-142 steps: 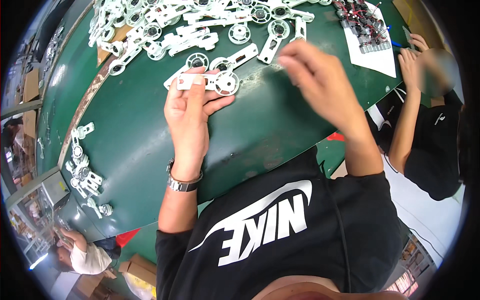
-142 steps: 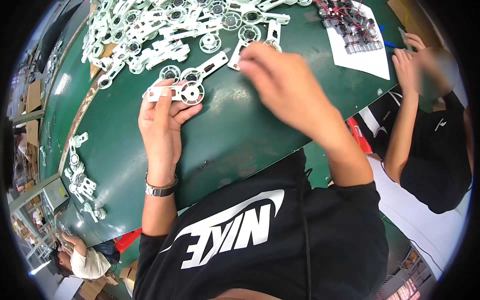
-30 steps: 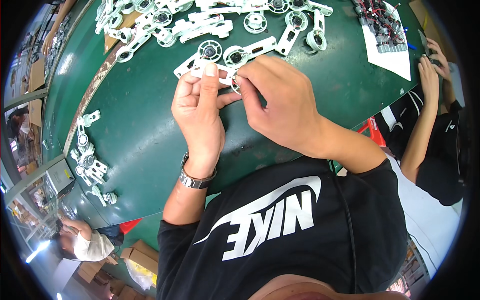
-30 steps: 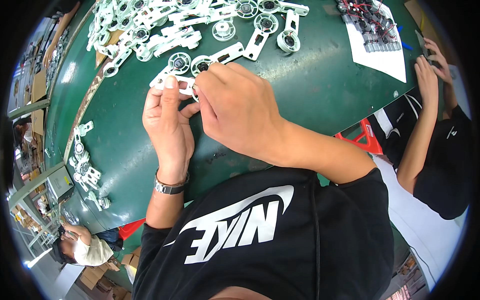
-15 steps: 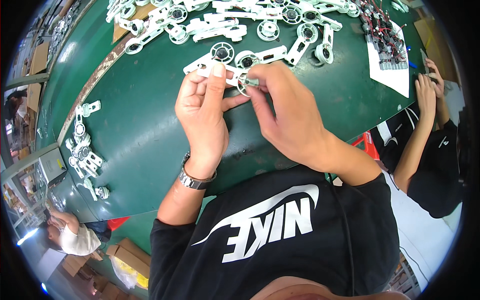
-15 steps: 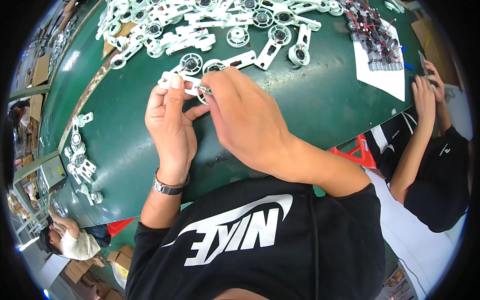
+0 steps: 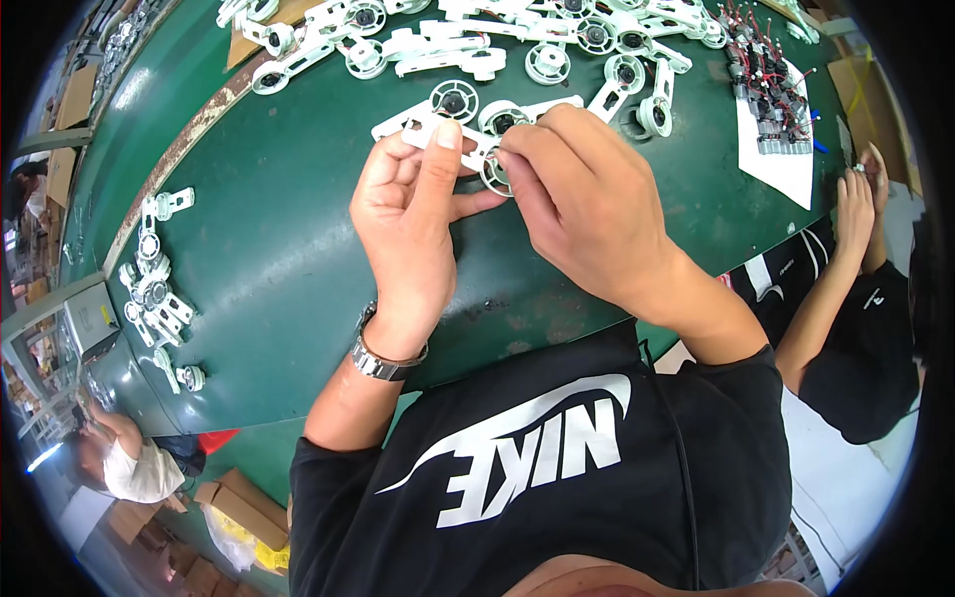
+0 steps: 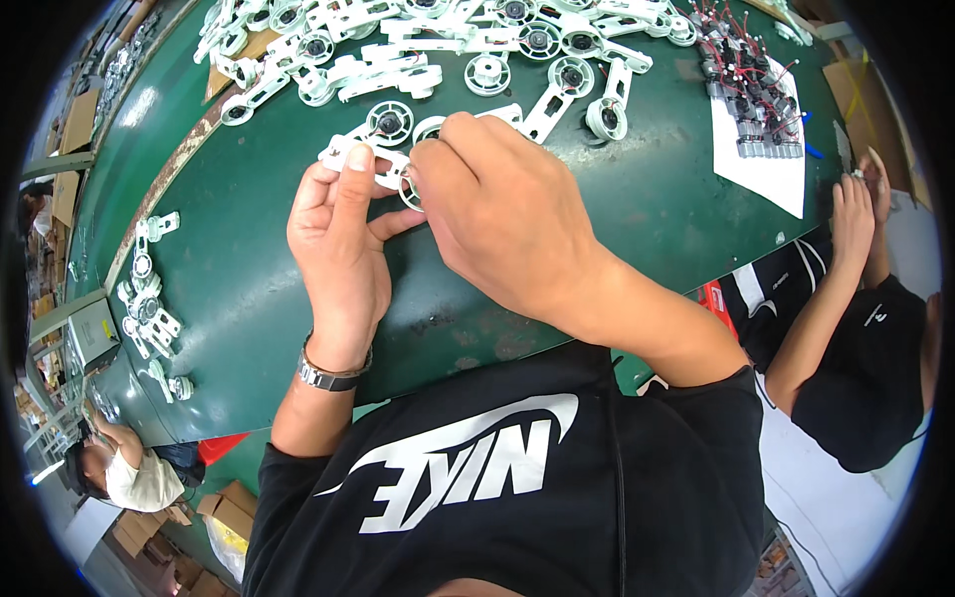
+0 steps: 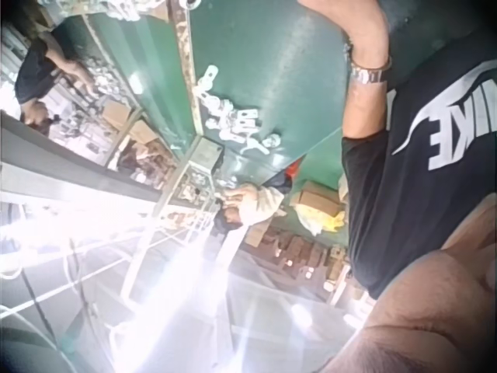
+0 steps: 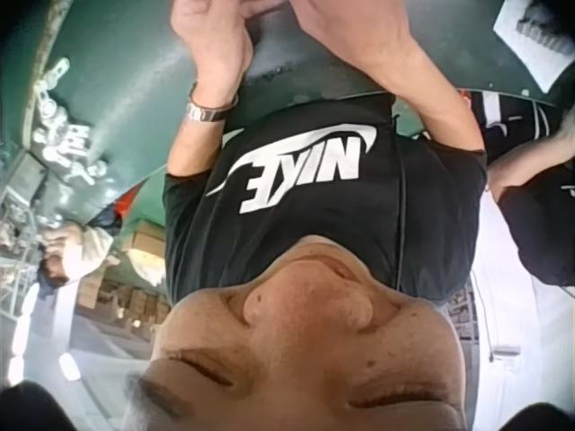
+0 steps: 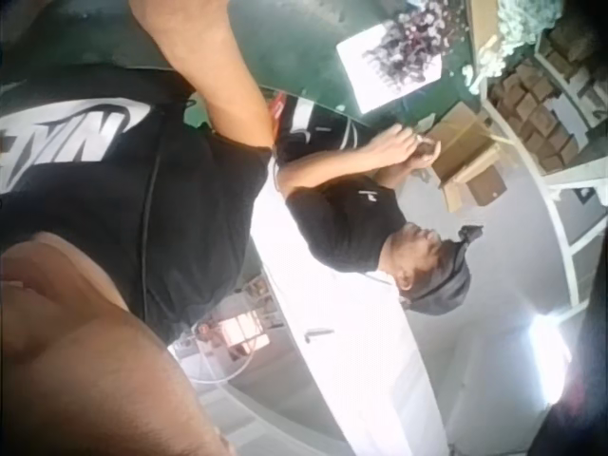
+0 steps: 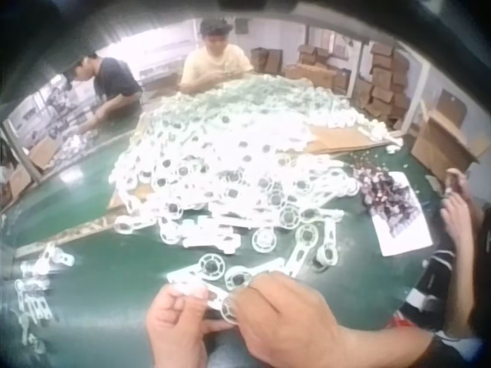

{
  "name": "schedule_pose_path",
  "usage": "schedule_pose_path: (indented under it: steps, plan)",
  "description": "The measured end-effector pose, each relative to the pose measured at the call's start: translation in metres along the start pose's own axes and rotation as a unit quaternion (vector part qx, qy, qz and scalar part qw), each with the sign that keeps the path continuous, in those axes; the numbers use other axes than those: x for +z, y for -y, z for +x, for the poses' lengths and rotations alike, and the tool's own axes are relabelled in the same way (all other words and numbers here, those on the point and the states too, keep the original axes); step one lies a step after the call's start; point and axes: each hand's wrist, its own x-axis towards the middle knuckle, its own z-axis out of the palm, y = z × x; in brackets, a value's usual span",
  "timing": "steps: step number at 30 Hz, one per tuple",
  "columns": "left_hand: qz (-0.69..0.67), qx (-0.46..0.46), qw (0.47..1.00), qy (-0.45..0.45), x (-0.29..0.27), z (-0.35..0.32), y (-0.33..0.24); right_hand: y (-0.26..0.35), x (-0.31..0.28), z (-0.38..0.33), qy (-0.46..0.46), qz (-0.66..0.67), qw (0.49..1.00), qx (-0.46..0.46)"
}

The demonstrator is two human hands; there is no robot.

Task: The person assembles device components by picking up plastic housings and electric motors from the workbench and inserting the motors into the housings by hand.

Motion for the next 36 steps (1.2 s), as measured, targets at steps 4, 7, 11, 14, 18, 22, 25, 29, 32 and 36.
schedule_pose_path:
  steps: [4, 7, 11, 14, 18, 22, 25, 29, 32, 36]
  plan:
    - [-0.016, 0.006, 1.0, 0.0, -0.001, 0.002, 0.001, 0.009, 0.009, -0.005, -0.014, 0.025, 0.999, 0.03]
    - [-0.021, 0.002, 1.0, 0.0, -0.002, 0.004, 0.002, 0.008, 0.012, -0.005, 0.008, 0.05, 0.998, 0.047]
    - [-0.025, 0.001, 1.0, 0.016, -0.002, 0.003, 0.002, 0.005, 0.011, -0.002, -0.007, 0.181, 0.98, 0.077]
    - [-0.026, 0.0, 1.0, 0.013, -0.002, 0.003, 0.002, 0.006, -0.004, -0.004, 0.022, 0.189, 0.979, 0.079]
    - [-0.006, 0.014, 1.0, -0.001, 0.001, 0.004, 0.0, 0.005, -0.012, 0.0, 0.061, 0.257, 0.951, 0.159]
    - [0.0, 0.012, 1.0, -0.002, 0.001, 0.003, 0.001, 0.002, -0.007, 0.004, 0.0, 0.166, 0.983, 0.073]
    - [-0.025, 0.015, 0.999, 0.02, -0.004, 0.005, 0.001, 0.0, -0.006, 0.003, -0.021, 0.155, 0.986, 0.054]
    - [-0.03, 0.02, 0.999, 0.011, 0.001, 0.004, -0.001, -0.017, -0.006, 0.005, -0.046, 0.075, 0.995, -0.055]
    - [-0.037, 0.016, 0.999, 0.008, -0.002, 0.004, 0.003, -0.02, -0.002, 0.005, -0.025, 0.074, 0.996, -0.048]
    - [-0.044, 0.015, 0.999, -0.005, -0.004, 0.005, 0.008, -0.015, -0.006, 0.004, 0.034, 0.037, 0.998, -0.033]
